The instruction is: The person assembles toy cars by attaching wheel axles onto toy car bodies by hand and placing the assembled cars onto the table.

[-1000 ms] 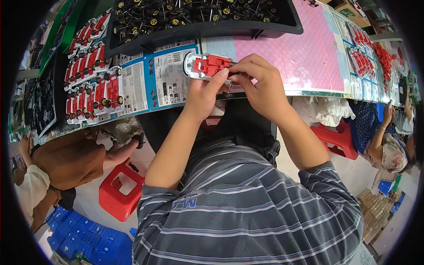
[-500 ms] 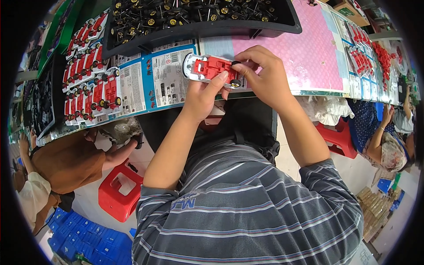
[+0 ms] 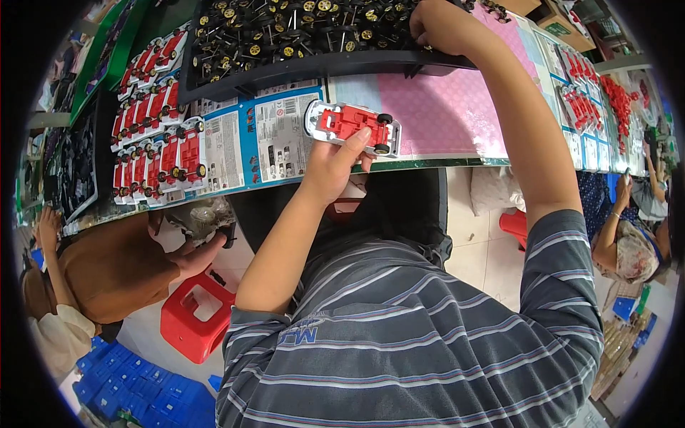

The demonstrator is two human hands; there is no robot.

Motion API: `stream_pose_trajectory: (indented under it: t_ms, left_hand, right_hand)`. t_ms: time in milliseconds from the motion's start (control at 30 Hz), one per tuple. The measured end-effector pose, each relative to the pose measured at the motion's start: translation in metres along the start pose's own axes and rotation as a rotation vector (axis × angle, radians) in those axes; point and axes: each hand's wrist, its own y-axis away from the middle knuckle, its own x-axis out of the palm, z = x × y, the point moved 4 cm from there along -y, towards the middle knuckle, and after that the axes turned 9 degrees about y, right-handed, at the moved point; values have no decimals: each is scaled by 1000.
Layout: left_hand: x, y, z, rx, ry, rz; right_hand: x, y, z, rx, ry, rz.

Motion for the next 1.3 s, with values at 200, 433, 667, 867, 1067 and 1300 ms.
stream_pose_trajectory:
  t_ms: [200,433,667,867,1067,1300]
  left_hand:
    - [-2,1,-3,37,25,-54]
    - [-5,2,-3,36,-42,-13]
    - [-5,7,-1,13,-48,-27]
    - [0,5,-6,34,-58,30]
    - [-5,6,-1,41,-42,0]
    - [-4,5,5,16,-216,50]
  right_hand:
    - [0,-9,1,605,107,172]
    - [1,-11,4,678,161,407]
    - [6,3,-2,624,192,-36]
    - [-29,16,33,615,349,-447]
    - [2,17,118,572,-541,-453]
    - [30,8,178,556,-410,-180]
